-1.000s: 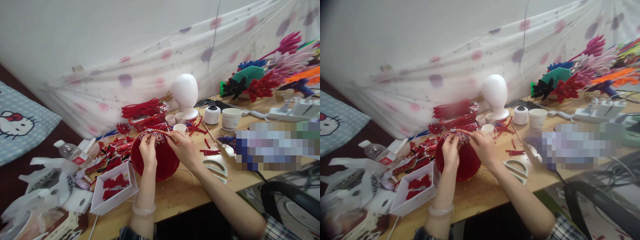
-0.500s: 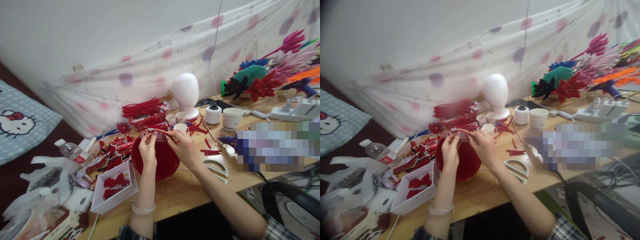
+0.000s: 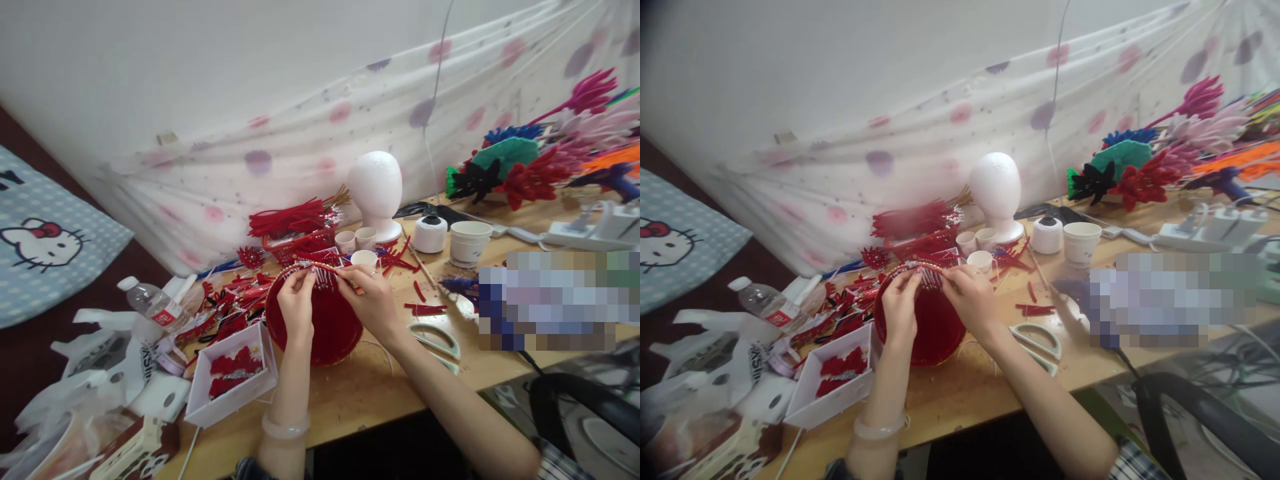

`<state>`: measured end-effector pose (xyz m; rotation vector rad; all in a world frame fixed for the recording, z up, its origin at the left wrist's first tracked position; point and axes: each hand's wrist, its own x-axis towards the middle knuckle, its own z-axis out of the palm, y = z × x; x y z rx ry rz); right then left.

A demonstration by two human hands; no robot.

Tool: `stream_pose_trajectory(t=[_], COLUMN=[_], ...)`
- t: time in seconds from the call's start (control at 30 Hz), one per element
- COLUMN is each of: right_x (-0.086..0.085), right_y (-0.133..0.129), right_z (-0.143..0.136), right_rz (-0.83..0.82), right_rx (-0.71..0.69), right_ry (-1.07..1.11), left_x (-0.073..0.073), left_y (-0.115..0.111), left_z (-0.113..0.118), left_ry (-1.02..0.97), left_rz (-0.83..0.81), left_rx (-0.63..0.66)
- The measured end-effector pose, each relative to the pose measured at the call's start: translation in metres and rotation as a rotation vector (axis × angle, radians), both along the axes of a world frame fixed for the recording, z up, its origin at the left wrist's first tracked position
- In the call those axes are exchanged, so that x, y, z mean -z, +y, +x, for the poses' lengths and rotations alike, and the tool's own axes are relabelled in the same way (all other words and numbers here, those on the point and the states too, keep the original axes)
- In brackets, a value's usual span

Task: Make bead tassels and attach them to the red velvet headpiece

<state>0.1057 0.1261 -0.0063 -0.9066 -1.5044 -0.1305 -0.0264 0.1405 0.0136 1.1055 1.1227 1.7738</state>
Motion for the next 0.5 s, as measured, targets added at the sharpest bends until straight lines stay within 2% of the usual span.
stream_pose_trajectory(t=[0.27,0.5], right_x=[-0.002,-0.005], right_y=[-0.006,-0.009], right_z=[-0.002,-0.007], right_rz=[0.122,0.271], right_rx=[-0.064,-0.088], right_ry=[-0.074,-0.16], left_x=[-0.01,-0.005], left_y=[-0.023,-0.031], left_z=[-0.018,-0.025], left_ry=[0.055,-0.124], left_rz=[-0.011,-0.039], left_rx=[0.042,0.006])
